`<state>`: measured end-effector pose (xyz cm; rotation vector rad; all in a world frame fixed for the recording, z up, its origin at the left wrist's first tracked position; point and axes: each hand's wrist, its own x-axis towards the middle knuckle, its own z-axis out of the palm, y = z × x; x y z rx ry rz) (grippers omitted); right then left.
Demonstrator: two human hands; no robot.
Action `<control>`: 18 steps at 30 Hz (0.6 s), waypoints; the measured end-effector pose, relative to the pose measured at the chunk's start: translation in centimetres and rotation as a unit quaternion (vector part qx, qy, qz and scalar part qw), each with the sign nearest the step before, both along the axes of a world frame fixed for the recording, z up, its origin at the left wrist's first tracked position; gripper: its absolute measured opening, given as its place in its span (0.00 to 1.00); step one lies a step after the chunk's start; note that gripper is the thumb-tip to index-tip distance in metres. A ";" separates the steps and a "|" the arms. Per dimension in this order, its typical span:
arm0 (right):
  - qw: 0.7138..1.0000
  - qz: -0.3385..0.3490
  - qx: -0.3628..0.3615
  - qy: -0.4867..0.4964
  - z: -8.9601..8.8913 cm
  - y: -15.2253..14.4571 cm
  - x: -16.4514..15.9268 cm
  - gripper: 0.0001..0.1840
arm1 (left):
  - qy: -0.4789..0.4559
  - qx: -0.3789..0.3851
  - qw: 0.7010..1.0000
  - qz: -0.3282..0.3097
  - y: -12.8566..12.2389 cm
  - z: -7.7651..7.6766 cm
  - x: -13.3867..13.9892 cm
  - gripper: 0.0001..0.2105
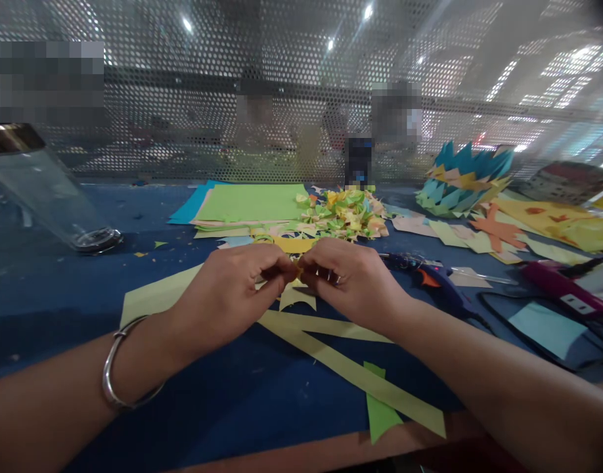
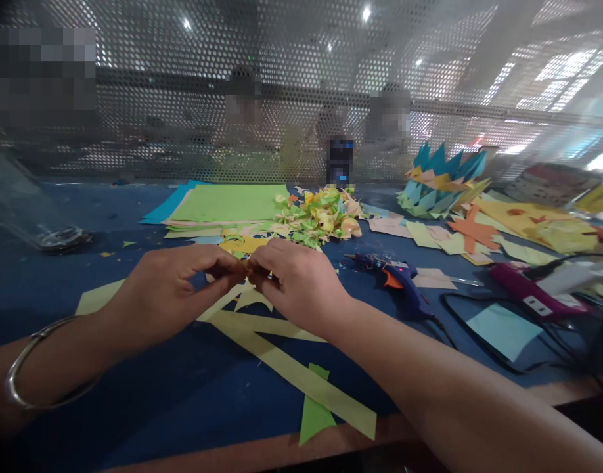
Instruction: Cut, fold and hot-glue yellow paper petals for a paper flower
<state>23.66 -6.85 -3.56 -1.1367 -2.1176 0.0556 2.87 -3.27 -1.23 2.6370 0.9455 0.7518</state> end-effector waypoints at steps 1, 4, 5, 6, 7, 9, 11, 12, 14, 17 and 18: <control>1.000 -0.004 -0.004 -0.005 0.0 0.0 0.0 0.06 | 0.000 0.000 1.000 -0.003 0.0 0.0 0.0 0.06; 0.999 -0.012 -0.017 -0.026 -0.1 0.1 -0.1 0.05 | 0.015 -0.002 1.000 -0.009 0.2 -0.1 0.2 0.07; 0.999 -0.014 -0.021 -0.034 -0.1 0.2 -0.2 0.05 | 0.022 -0.004 1.000 -0.009 0.2 -0.1 0.2 0.07; 0.999 -0.014 -0.026 -0.040 -0.1 0.2 -0.2 0.05 | 0.029 -0.007 1.000 -0.008 0.2 0.0 0.2 0.07; 0.998 -0.015 -0.031 -0.044 -0.1 0.2 -0.2 0.05 | 0.034 -0.012 0.999 -0.006 0.2 0.0 0.3 0.07; 0.998 -0.014 -0.040 -0.048 0.0 0.2 -0.3 0.06 | 0.032 -0.025 0.999 -0.006 0.2 0.1 0.3 0.06; 0.998 -0.009 -0.044 -0.045 0.1 0.2 -0.4 0.05 | 0.026 -0.041 0.999 -0.003 0.2 0.1 0.3 0.05; 0.998 -0.008 -0.045 -0.043 0.1 0.1 -0.4 0.05 | 0.022 -0.049 0.999 0.000 0.2 0.1 0.2 0.05; 0.998 -0.007 -0.050 -0.045 0.1 0.1 -0.4 0.05 | 0.020 -0.056 0.998 -0.002 0.3 0.2 0.2 0.05; 0.997 0.001 -0.054 -0.063 0.0 0.0 -0.3 0.06 | 0.030 -0.056 0.998 -0.021 0.4 0.3 0.2 0.05; 0.996 0.004 -0.053 -0.070 -0.1 0.0 -0.2 0.06 | 0.036 -0.057 0.997 -0.029 0.5 0.3 0.2 0.05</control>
